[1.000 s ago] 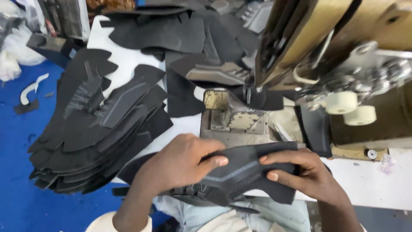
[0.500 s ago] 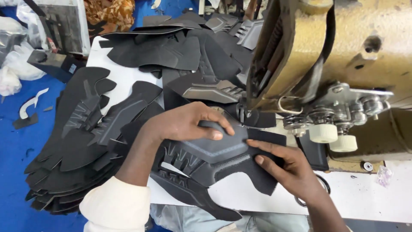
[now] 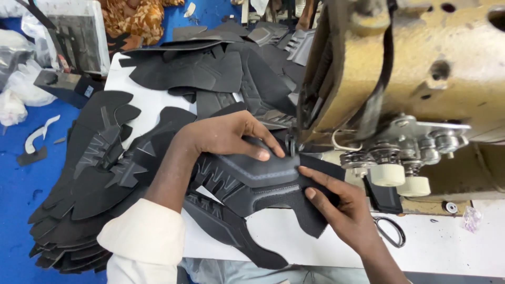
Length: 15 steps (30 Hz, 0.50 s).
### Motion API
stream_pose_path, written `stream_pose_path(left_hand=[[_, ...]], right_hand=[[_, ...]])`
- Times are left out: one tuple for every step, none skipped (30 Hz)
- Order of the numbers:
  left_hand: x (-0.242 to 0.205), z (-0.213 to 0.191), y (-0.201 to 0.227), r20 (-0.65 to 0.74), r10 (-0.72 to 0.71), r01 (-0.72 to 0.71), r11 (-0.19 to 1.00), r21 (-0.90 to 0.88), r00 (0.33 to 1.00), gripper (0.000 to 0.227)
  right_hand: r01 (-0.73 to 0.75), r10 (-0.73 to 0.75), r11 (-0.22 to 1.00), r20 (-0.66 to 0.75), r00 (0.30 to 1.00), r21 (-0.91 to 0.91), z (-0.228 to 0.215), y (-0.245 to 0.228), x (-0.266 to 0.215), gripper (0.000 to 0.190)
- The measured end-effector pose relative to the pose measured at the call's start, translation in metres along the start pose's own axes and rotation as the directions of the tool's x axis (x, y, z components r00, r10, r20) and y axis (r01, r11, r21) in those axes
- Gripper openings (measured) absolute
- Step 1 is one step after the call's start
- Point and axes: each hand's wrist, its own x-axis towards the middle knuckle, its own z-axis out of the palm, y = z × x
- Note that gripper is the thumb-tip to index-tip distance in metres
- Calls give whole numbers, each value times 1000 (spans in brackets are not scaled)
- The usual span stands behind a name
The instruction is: The person sews black shoe parts using a sewing machine, guiding the material under the needle. They then use scissors to cut the thread and trim the edges of the parts. The person repeats this process for multiple shoe parts, stacking the finished items on the table.
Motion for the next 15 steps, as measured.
stream_pose_path(left_hand=[[2,-2,-1,11,12,-11,1000,-27,1000,32],[3,-5,-2,14,14,-14,1000,-22,1000,32],[5,-7,-3,23,6,-5,999,-33,1000,32],[8,-8,-4,34,-2,3,999,-46,999,31],[10,-10,-4,38,2,-1,999,-43,999,31],[11,-11,-3,49,-28,31,998,-49,998,31],[12,-13,-3,59,-59,62,997,-54,997,32],[13,-14,-4,62,-61,64,997,-50,996,32],[13,-16,-5,63,-54,58,997,-50,997,32],[15,-18,-5,66,-45,49,998,-49,997,31],[15,-19,-5,71,-46,49,998,-42,996,31],[16,-19,-6,63,-50,54,997,-58,997,31],[17,-18,-8,55,-55,59,996,-74,997,31],[18,-18,-9,55,-58,62,995,-74,997,31],[18,-18,-10,34,-61,63,996,-70,998,32]], right_hand=[[55,-55,998,1,998,-5,0,0,1,39],[59,-59,998,-4,998,-4,1,-6,0,39],[10,-11,997,-7,1000,-78,2,-12,-1,41],[-42,40,988,-14,999,-152,3,-18,-3,44],[-41,38,987,-21,999,-152,4,-26,-6,44],[17,-19,982,-10,1000,-186,6,-36,-8,47],[74,-76,973,3,997,-219,8,-45,-11,50],[76,-78,974,0,997,-214,9,-49,-11,50],[-33,34,967,0,999,-252,10,-53,-11,56],[-139,143,947,-6,990,-289,10,-58,-12,62],[-138,140,949,-12,990,-284,10,-60,-11,62],[-126,137,943,13,990,-309,9,-61,-10,63],[-114,135,936,38,990,-333,8,-62,-10,65],[-115,135,937,40,990,-331,7,-62,-9,65],[-89,114,926,49,992,-367,7,-62,-9,66]])
